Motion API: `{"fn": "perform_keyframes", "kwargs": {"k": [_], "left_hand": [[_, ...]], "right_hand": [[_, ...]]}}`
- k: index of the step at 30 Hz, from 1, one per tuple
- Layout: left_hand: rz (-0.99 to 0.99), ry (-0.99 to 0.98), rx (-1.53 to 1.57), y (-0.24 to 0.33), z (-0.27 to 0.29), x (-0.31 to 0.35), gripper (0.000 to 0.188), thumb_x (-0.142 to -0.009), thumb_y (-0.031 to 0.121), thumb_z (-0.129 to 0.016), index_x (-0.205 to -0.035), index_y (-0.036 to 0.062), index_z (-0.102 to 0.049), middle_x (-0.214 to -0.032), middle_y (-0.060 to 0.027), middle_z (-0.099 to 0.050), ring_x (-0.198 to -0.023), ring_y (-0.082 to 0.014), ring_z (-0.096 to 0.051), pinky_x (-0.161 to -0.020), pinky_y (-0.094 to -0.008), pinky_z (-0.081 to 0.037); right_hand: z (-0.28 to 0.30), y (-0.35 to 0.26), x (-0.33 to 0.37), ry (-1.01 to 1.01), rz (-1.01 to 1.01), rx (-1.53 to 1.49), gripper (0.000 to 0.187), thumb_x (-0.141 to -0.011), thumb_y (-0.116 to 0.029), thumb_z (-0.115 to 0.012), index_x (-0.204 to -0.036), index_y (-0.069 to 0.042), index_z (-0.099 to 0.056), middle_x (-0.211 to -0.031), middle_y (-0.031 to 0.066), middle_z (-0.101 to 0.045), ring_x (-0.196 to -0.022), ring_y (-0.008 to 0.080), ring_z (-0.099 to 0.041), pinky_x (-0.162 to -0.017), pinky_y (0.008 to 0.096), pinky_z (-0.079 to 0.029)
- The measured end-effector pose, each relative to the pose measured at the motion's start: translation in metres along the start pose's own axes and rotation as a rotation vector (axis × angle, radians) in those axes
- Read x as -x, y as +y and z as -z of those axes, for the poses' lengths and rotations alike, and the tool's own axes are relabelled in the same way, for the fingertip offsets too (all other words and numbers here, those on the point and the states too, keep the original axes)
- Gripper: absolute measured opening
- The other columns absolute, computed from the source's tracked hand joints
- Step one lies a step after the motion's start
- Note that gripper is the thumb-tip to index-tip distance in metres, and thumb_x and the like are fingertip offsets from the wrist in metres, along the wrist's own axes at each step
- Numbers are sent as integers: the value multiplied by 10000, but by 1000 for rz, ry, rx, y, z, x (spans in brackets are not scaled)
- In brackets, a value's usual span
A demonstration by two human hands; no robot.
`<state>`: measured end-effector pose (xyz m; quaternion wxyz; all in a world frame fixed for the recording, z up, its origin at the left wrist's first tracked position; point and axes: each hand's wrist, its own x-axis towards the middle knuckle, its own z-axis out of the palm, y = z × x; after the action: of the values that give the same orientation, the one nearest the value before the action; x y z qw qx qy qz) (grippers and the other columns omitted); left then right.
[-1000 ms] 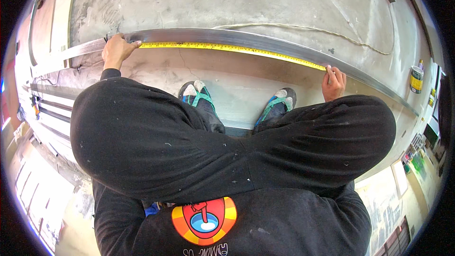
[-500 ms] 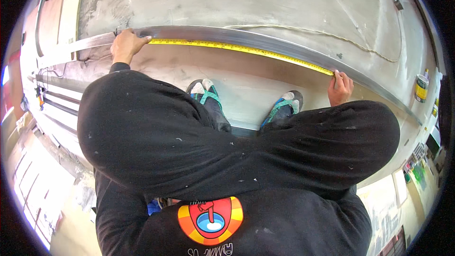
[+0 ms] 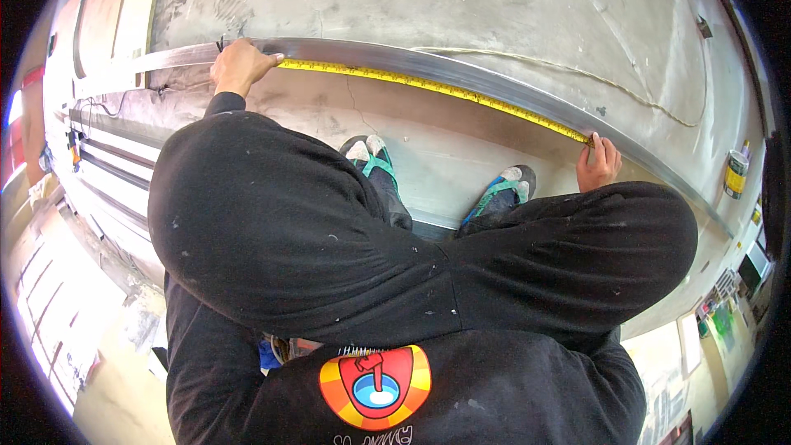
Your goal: Using a yellow measuring tape to measure the length of a curved metal profile on a workshop floor.
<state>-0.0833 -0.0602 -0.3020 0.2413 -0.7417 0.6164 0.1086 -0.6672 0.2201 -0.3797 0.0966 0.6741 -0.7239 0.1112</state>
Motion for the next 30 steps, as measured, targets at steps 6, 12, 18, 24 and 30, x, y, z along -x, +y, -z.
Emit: {"fn": "perform_keyframes", "kwargs": {"k": [6, 12, 18, 24, 30], "left_hand": [[5, -7, -2, 3, -8, -4, 638, -669, 562, -725, -1021, 32, -676, -1043, -174, -671, -1007, -322, -635, -810, -436, -494], [-52, 81, -38, -8, -9, -12, 623, -669, 545, -716, -989, 12, -668, -934, -189, -684, -932, -348, -652, -786, -442, -501], [-17, -22, -7, 7, -5, -9, 636, -674, 515, -733, -1066, 22, -642, -1059, -208, -656, -1014, -359, -624, -835, -462, -492], [-25, 18, 4, 3, -3, -3, 604, -678, 484, -738, -1068, 33, -640, -1059, -197, -658, -1012, -356, -623, -822, -463, -492], [6, -10, -5, 2, 2, -3, 579, -688, 468, -734, -1059, 32, -643, -1044, -195, -663, -1006, -354, -625, -815, -463, -491]], "right_hand": [[0, 2, -1, -31, 1, -7, 403, -716, -101, -704, -1114, -113, -639, -1063, 95, -598, -961, 294, -579, -823, 421, -453], [6, 2, -5, -45, -8, 26, 393, -723, -125, -711, -1108, -113, -636, -1058, 83, -600, -972, 287, -579, -834, 437, -448], [13, 4, 1, -34, -74, 62, 364, -728, -122, -717, -1083, -81, -650, -1054, 96, -603, -990, 293, -575, -839, 421, -449], [11, 2, 8, 24, -304, 120, 450, -736, -207, -741, -1150, -83, -613, -1111, 122, -590, -1024, 314, -569, -884, 441, -462], [0, 14, 19, 48, -462, 69, 525, -731, -224, -765, -1194, -62, -577, -1164, 172, -551, -1014, 318, -576, -874, 423, -478]]}}
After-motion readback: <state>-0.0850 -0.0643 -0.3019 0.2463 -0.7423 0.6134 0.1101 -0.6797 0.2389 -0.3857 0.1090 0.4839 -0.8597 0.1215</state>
